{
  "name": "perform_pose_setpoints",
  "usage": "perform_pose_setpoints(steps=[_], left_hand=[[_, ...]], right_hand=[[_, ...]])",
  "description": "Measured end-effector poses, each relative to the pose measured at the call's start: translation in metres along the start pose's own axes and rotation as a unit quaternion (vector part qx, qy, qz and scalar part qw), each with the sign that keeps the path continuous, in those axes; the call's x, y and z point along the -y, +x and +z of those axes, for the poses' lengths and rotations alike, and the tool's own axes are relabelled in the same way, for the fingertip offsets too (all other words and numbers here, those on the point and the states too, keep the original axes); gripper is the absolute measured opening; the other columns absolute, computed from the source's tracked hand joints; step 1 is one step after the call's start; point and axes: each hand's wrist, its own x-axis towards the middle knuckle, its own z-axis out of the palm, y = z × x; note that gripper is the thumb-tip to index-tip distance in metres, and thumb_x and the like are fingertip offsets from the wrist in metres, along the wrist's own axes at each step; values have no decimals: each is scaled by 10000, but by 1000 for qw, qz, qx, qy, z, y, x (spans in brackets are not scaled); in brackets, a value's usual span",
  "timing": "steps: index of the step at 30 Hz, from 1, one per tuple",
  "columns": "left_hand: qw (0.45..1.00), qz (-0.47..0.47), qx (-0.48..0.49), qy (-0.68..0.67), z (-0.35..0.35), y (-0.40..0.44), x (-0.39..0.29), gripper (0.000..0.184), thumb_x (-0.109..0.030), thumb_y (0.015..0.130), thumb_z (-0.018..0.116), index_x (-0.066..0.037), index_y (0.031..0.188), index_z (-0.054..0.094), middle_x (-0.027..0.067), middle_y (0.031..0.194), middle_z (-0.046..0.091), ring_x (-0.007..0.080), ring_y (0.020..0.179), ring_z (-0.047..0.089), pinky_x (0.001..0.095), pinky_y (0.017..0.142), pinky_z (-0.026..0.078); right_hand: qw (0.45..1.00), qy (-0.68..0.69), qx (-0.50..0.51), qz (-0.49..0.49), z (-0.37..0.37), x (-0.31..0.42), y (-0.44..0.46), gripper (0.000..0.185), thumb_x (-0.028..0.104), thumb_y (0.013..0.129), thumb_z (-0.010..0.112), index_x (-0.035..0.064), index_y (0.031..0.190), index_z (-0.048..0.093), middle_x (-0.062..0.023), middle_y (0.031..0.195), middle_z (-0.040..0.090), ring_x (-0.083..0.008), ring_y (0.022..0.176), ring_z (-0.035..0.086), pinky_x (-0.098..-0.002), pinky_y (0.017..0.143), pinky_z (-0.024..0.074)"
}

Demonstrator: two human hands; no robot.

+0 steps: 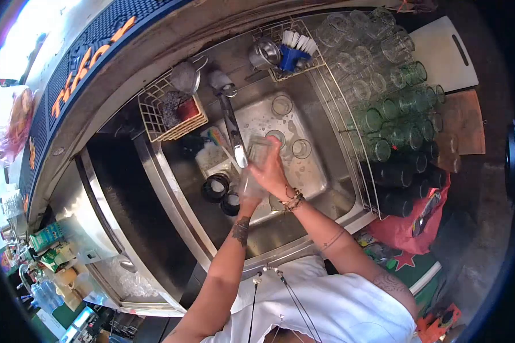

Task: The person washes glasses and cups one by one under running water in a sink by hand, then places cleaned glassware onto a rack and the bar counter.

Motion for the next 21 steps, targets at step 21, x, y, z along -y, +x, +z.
perform_pose_setpoints(steps=[21], left_hand=[[995,40,-46,79,-46,10,-124,539,-242,615,809,-16,1060,604,158,877,669,350,824,642,414,728,497]], right_hand=[[988,12,-150,-38,-120,75,-5,776,247,677,813,4,1197,290,-160,1120,409,-263,1062,454,-390,923,387]])
